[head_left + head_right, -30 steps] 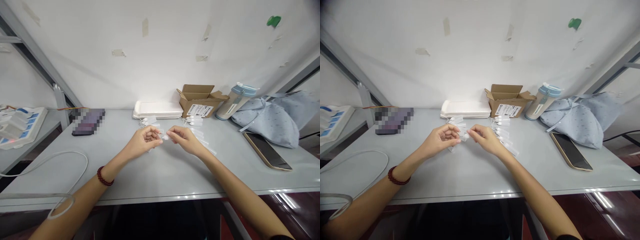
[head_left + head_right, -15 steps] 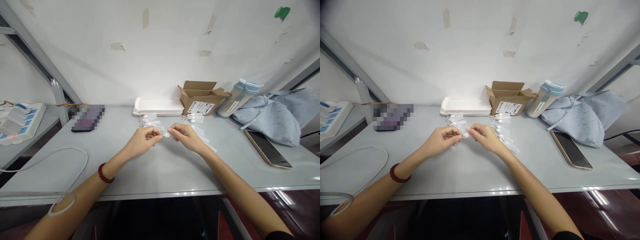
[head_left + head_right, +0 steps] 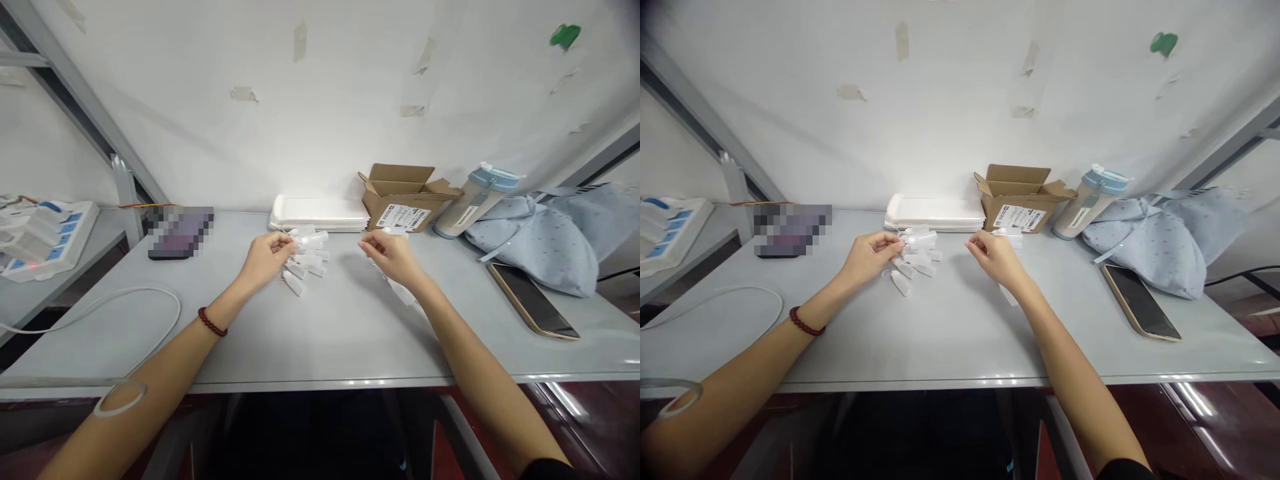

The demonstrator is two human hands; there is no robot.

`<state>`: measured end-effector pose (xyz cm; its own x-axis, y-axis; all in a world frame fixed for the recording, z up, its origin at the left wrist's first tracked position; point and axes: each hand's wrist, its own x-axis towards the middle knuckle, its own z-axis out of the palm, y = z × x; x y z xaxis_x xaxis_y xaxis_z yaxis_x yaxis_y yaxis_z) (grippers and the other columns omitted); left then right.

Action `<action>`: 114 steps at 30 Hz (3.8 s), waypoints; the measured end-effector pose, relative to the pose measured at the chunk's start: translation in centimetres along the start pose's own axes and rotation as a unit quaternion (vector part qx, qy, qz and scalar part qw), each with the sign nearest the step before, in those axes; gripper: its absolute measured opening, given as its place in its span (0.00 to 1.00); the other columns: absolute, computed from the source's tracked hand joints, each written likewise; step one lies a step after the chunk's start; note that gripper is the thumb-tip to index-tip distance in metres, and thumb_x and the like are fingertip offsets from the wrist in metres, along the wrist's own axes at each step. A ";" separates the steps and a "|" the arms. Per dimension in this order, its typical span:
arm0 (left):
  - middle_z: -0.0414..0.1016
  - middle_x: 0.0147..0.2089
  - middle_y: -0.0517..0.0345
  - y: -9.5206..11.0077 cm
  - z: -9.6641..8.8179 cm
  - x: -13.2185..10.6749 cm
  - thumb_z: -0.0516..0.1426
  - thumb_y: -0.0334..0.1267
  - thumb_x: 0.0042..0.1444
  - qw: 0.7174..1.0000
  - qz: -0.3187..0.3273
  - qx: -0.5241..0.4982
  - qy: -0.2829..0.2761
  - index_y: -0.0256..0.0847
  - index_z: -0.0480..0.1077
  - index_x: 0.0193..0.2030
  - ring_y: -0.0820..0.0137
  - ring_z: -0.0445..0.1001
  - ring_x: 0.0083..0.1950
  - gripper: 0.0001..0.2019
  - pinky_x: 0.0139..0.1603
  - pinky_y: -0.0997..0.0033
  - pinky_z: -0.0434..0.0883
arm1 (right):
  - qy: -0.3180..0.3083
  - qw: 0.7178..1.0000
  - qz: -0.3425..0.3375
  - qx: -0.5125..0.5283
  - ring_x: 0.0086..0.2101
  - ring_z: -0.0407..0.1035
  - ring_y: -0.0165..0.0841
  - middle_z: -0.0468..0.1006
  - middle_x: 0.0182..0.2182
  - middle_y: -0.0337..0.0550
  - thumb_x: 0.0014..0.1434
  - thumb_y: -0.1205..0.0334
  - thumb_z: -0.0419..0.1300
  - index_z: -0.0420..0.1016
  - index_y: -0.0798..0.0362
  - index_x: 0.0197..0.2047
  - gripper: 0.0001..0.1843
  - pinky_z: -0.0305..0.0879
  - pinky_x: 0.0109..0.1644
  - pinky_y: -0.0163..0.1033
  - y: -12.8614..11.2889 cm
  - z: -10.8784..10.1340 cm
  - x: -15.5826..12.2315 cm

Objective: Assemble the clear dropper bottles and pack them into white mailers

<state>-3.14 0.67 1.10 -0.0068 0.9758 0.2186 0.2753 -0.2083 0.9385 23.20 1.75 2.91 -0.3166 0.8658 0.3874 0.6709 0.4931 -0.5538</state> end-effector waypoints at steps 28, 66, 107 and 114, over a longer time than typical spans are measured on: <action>0.75 0.33 0.56 -3.4 -0.1 1.3 0.56 0.39 0.49 0.992 0.010 0.114 0.047 0.38 0.71 0.46 0.68 0.72 0.33 0.16 0.39 0.67 0.68 | -0.164 0.922 0.221 -0.274 0.31 0.69 0.34 0.77 0.34 0.47 0.58 0.64 0.56 0.74 0.53 0.35 0.06 0.56 0.30 0.33 3.7 -3.8 0.4; 0.76 0.34 0.54 -1.1 0.5 0.2 0.54 0.36 0.50 0.995 0.009 0.016 0.099 0.36 0.72 0.42 0.72 0.70 0.28 0.13 0.31 0.72 0.67 | -0.103 0.970 0.154 -0.156 0.33 0.68 0.34 0.74 0.32 0.45 0.58 0.63 0.56 0.66 0.57 0.44 0.11 0.60 0.35 0.35 4.3 -1.3 0.4; 0.73 0.25 0.59 1.8 2.5 -3.0 0.57 0.41 0.52 0.996 0.015 0.043 -0.072 0.40 0.74 0.29 0.71 0.70 0.24 0.09 0.25 0.71 0.67 | -0.069 0.977 0.069 0.188 0.24 0.60 0.27 0.74 0.26 0.39 0.63 0.51 0.51 0.68 0.54 0.36 0.15 0.54 0.28 0.33 -3.5 2.2 -1.2; 0.70 0.20 0.60 2.2 2.3 -2.6 0.58 0.43 0.51 0.990 -0.066 -0.032 -0.124 0.38 0.75 0.32 0.73 0.65 0.21 0.10 0.19 0.73 0.62 | -0.070 0.973 0.081 0.205 0.21 0.55 0.26 0.74 0.24 0.38 0.62 0.49 0.51 0.68 0.53 0.36 0.16 0.52 0.25 0.32 -3.2 2.4 -1.2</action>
<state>-0.32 -2.19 1.95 0.1992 0.9795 0.0290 0.2265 -0.0748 0.9711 19.80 -0.68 2.45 -0.3366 0.9236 0.1833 0.4038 0.3174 -0.8580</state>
